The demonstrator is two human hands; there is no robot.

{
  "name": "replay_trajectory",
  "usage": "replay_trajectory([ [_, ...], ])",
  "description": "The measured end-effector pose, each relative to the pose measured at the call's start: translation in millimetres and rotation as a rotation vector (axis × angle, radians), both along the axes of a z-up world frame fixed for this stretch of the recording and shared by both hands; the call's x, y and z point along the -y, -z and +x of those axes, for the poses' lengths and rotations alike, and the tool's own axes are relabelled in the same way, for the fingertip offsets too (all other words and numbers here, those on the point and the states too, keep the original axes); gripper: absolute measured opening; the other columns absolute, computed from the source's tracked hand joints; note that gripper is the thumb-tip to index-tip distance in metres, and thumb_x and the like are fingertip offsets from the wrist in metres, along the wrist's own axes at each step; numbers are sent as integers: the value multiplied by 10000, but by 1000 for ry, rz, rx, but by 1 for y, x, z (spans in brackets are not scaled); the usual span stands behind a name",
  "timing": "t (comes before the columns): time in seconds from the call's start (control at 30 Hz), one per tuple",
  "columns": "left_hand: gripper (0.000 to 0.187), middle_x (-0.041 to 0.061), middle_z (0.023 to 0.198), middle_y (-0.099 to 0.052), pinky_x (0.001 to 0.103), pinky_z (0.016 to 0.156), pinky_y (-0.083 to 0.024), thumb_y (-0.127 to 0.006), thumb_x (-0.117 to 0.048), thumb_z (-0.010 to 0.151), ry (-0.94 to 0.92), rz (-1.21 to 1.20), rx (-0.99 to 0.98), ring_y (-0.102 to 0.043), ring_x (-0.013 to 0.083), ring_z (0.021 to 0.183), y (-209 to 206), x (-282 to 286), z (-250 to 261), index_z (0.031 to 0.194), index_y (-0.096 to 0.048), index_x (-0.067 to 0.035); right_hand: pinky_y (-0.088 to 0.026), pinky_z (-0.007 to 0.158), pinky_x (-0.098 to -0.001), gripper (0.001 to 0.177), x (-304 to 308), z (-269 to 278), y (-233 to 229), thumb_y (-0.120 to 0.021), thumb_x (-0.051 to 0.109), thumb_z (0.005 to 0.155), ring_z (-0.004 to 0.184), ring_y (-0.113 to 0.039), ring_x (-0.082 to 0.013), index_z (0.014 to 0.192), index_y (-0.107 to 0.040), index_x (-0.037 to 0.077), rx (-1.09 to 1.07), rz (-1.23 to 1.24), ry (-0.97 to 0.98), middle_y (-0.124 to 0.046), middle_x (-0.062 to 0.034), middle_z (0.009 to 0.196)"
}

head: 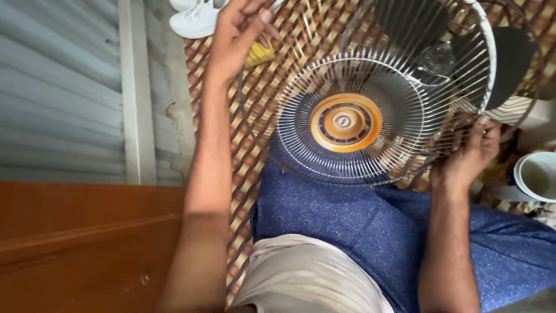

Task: The person sits on a woven mat and cleans an electric fan. They use a screwdriver to loosen the fan blade hub, then wipe the blades and the front grille with a cloth dipped in liquid from a cup. The person handles the fan blades and grille directly with their hands.

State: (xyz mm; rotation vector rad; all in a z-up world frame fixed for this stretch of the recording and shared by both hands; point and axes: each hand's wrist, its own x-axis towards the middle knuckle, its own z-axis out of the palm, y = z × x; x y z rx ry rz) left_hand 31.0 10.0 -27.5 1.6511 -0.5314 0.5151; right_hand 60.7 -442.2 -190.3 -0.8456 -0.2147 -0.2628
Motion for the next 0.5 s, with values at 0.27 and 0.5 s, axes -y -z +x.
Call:
replay_trajectory([
  [0.27,174,69,1012,-734,278,651,-537,-659,-125,1150,-108,32,-43,-713,148,738,6,2,13,1219,-652,35,-541,813,-308,200,2,0,5,-546,163,1251,881,-620,-167,1129,-564,5,-47,29,23,-655,-101,1053],
  [0.5,349,127,1073,-795,232,669,-555,-560,-266,1123,-124,-42,-233,-783,166,809,-4,3,-5,1343,-635,-6,-428,562,-248,266,3,-1,7,-591,209,1241,579,-463,-82,1018,-557,67,49,-51,7,-567,-26,776],
])
